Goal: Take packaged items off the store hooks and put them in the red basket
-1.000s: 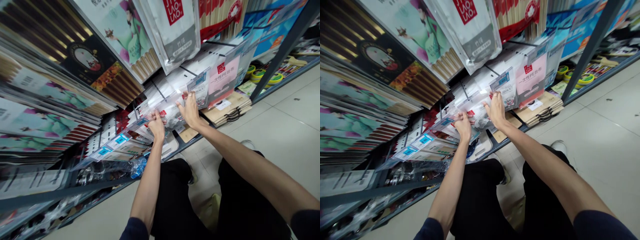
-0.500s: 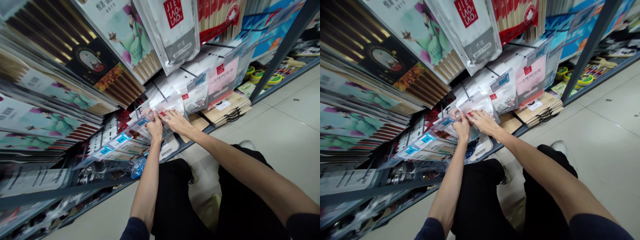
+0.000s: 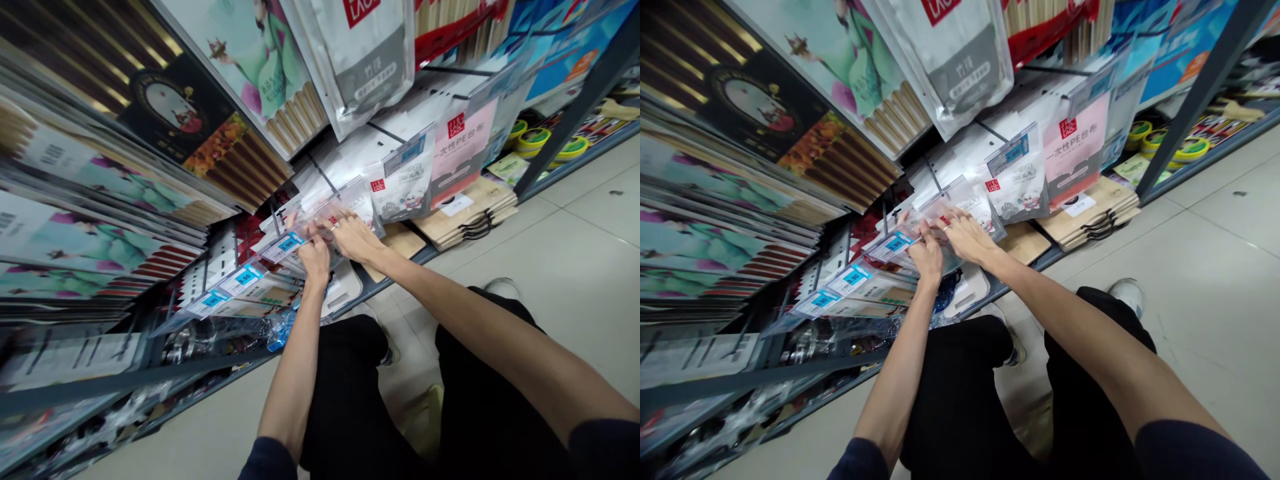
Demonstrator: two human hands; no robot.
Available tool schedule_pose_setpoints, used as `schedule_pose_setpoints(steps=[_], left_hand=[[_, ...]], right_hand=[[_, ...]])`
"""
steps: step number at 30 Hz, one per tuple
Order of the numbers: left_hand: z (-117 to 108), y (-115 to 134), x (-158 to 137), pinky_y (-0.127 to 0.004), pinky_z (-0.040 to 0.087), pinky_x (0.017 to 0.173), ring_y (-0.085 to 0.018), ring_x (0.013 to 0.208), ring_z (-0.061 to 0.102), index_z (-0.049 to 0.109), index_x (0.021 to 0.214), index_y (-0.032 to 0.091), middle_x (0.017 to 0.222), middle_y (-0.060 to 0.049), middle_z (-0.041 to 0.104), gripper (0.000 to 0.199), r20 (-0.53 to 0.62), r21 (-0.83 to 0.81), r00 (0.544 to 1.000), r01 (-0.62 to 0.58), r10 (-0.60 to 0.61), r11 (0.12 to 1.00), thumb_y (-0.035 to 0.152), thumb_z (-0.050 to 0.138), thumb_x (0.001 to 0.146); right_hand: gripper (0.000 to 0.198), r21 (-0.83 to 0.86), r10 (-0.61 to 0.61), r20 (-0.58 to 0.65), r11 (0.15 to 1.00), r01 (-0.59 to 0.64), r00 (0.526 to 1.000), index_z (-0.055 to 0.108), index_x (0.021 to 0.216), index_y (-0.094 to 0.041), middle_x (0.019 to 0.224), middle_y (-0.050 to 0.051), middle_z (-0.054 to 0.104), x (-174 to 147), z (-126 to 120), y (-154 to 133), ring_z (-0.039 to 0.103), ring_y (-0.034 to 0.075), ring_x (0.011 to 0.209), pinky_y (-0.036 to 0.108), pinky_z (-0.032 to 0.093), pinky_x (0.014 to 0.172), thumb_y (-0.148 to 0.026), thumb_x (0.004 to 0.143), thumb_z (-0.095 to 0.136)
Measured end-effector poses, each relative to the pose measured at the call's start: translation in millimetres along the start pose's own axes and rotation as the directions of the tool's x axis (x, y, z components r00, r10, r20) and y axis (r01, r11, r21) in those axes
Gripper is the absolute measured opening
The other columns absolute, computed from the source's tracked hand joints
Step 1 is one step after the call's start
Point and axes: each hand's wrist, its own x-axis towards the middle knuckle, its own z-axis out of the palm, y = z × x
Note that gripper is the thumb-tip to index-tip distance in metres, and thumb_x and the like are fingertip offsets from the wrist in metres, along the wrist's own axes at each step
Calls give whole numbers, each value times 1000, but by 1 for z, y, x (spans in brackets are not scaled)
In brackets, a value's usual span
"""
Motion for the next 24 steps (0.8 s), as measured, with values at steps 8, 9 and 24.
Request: schedule_pose_setpoints(steps=[8,9,24], left_hand=[[0,5,-11,-23,42,49,-11,48,56,62,123,22,88,-3,70,42,27,35,996,-81,80,996,50,62,93],[1,6,-13,-23,42,48,-10,48,56,61,126,23,87,-2,70,42,55,27,995,-88,86,996,49,61,93],[31,-8,-14,-23,51,50,-13,56,68,58,108,17,93,-8,74,23,282,157,956,36,-80,987,35,54,95]], right_hand=[[28,183,305,-136,943,-278,943,63,110,-11,114,16,65,-14,-8,34,58,29,107,40,42,100,-12,96,39],[26,185,354,-123,926,-329,927,63,108,-12,112,15,65,-18,-9,39,59,29,104,39,43,98,-13,97,39],[16,378,469,-35,823,-423,882,66,100,-19,96,8,71,-32,-26,68,66,23,86,35,51,83,-24,97,51]])
